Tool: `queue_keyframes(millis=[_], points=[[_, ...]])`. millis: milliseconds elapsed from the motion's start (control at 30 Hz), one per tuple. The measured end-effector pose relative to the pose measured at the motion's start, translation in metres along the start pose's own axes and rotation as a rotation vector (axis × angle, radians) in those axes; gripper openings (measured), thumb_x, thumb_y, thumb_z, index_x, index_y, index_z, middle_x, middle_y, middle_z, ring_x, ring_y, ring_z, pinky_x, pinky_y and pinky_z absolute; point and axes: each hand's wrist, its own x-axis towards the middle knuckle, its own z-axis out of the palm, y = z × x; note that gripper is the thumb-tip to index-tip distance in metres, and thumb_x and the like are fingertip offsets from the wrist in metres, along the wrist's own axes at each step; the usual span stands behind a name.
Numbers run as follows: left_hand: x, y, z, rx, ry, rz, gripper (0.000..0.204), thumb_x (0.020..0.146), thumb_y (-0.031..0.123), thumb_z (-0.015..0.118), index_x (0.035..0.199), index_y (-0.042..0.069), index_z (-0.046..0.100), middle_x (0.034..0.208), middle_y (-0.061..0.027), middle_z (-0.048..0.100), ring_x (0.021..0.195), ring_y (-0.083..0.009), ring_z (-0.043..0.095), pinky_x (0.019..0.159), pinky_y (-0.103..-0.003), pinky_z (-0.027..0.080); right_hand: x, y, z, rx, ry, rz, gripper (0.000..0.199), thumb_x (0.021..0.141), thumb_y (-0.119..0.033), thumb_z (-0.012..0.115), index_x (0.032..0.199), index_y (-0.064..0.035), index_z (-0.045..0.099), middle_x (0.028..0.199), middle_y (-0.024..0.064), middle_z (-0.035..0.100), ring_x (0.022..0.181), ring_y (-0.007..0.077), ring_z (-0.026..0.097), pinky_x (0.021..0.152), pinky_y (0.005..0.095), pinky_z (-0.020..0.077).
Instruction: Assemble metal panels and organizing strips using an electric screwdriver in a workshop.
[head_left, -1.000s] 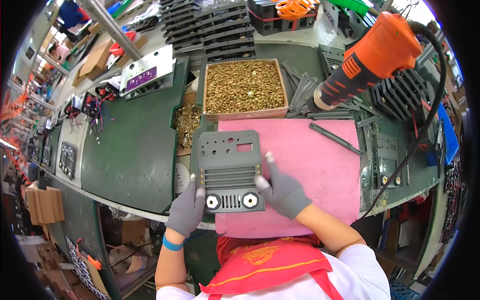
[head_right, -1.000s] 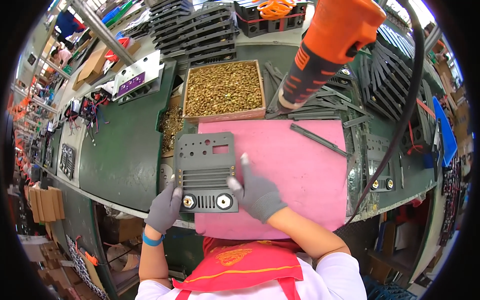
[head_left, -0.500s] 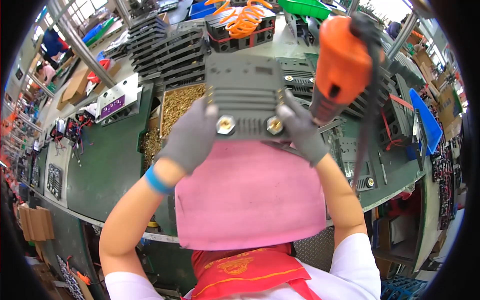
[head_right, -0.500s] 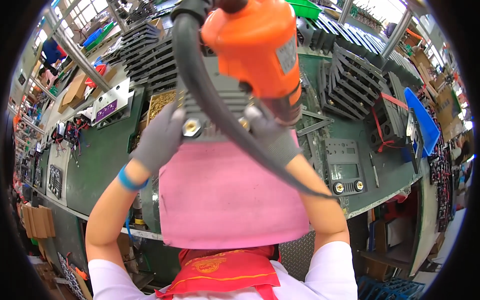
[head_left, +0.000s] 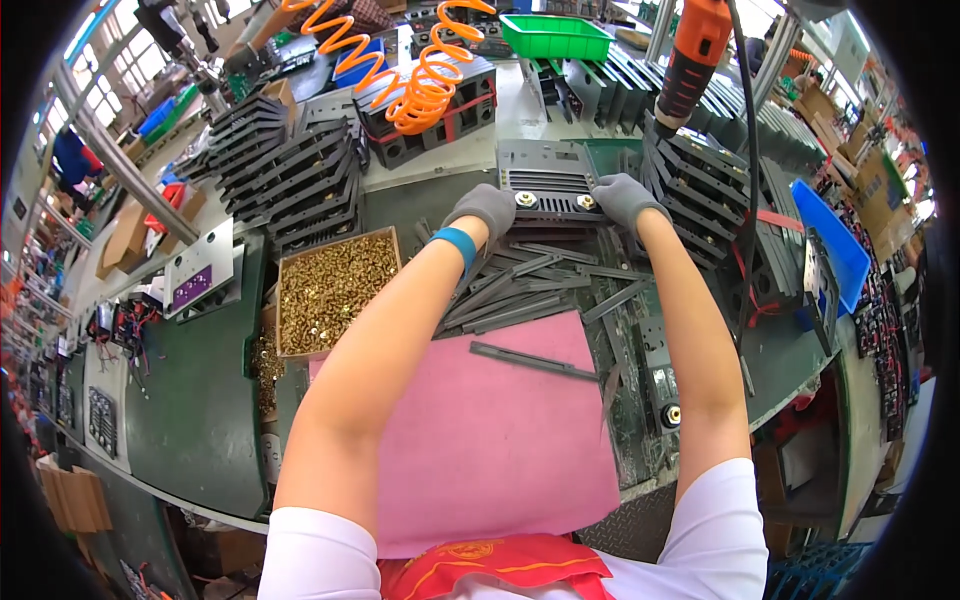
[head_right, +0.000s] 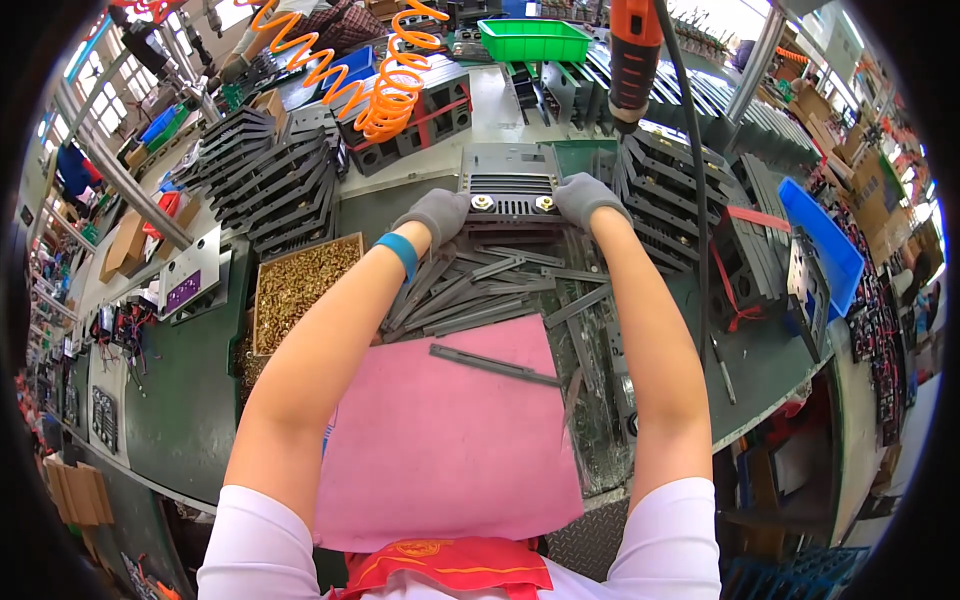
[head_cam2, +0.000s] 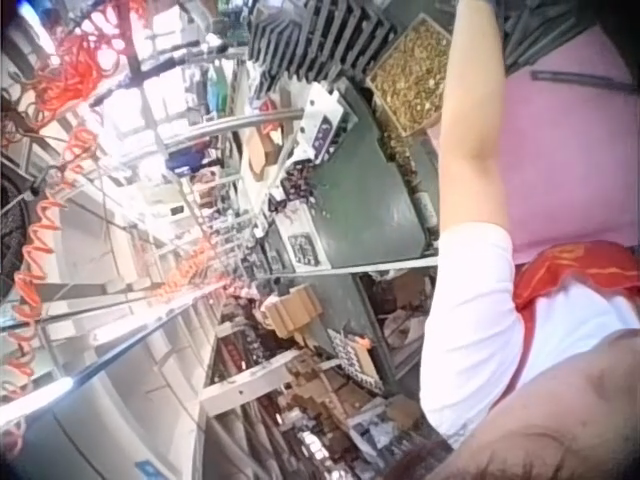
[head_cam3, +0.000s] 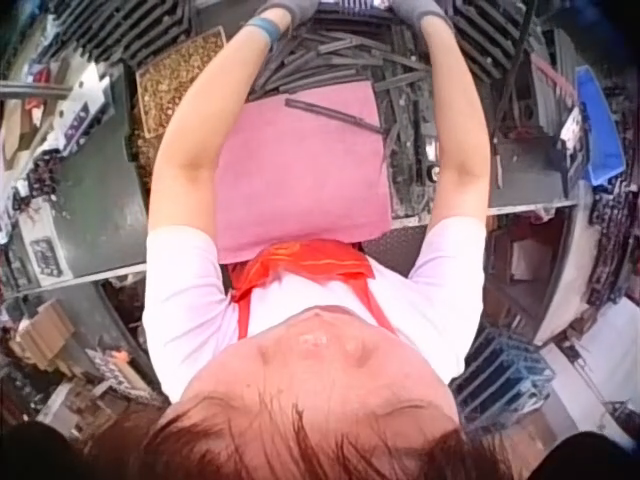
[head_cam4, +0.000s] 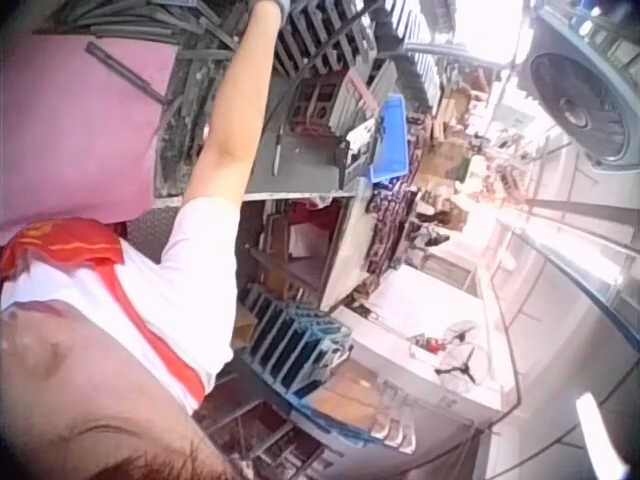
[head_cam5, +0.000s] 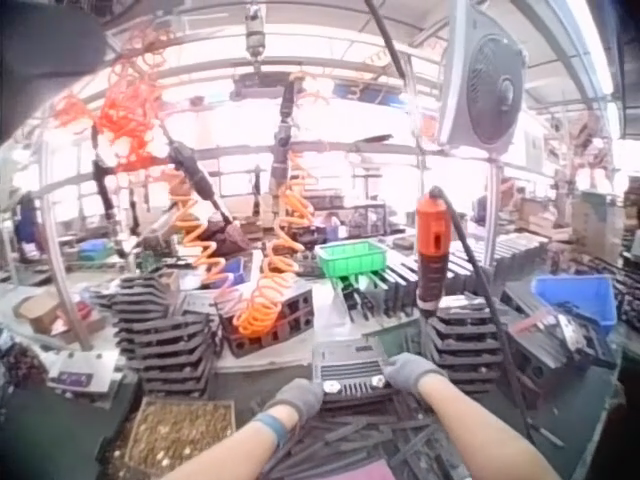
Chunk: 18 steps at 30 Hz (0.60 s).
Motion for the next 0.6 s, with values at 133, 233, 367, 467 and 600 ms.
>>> queue_keyframes(millis=[133, 233, 367, 467, 600], points=[[0.013, 0.001, 0.002, -0.165, -0.057, -0.109, 0.035, 0.099, 0.013, 0.045, 0.123, 0.004, 0.069, 0.120, -0.0202, 0.069, 0.111, -0.0368, 0.068, 0.094, -0.047, 0.056, 0.017, -0.004, 0.013, -0.278, 0.194, -0.045, 0.040, 0.094, -0.026, 0.050, 0.127, -0.0132, 0.068, 0.122, 0.0190, 0.069, 0.112, 0.0329, 0.066, 0.099, 0.0396, 0.0507], [0.018, -0.007, 0.011, 0.119, 0.013, 0.066, 0.034, 0.099, 0.012, 0.045, 0.120, 0.003, 0.070, 0.119, -0.0203, 0.070, 0.108, -0.0378, 0.069, 0.093, -0.047, 0.056, 0.016, -0.001, 0.022, -0.101, 0.223, -0.075, 0.040, 0.094, -0.025, 0.049, 0.128, -0.0173, 0.069, 0.128, 0.0170, 0.067, 0.119, 0.0338, 0.063, 0.103, 0.0416, 0.0485], [0.012, -0.033, 0.030, -0.079, 0.315, 0.340, 0.040, 0.106, 0.029, 0.038, 0.117, 0.002, 0.066, 0.095, -0.0266, 0.070, 0.091, -0.0385, 0.072, 0.077, -0.045, 0.054, 0.007, 0.010, 0.026, -0.029, 0.319, -0.130, 0.039, 0.096, -0.031, 0.047, 0.127, -0.0205, 0.068, 0.128, 0.0132, 0.067, 0.119, 0.0344, 0.062, 0.104, 0.0419, 0.0473], [-0.002, -0.047, 0.052, -0.214, 0.456, 0.093, 0.049, 0.105, 0.042, 0.041, 0.118, 0.000, 0.063, 0.111, -0.0285, 0.067, 0.108, -0.0468, 0.062, 0.095, -0.048, 0.047, -0.005, 0.016, 0.031, -0.055, 0.327, -0.216, 0.041, 0.099, -0.040, 0.047, 0.128, -0.0199, 0.067, 0.132, 0.0122, 0.062, 0.123, 0.0334, 0.059, 0.107, 0.0402, 0.0444], [-0.036, -0.056, 0.068, -0.226, 0.800, 0.414, 0.031, 0.100, 0.028, 0.052, 0.116, 0.003, 0.063, 0.111, -0.0238, 0.066, 0.103, -0.0453, 0.062, 0.091, -0.050, 0.049, -0.028, 0.020, 0.034, 0.035, 0.395, -0.302, 0.042, 0.101, -0.040, 0.047, 0.132, -0.0168, 0.062, 0.134, 0.0126, 0.060, 0.121, 0.0348, 0.059, 0.104, 0.0424, 0.0462]])
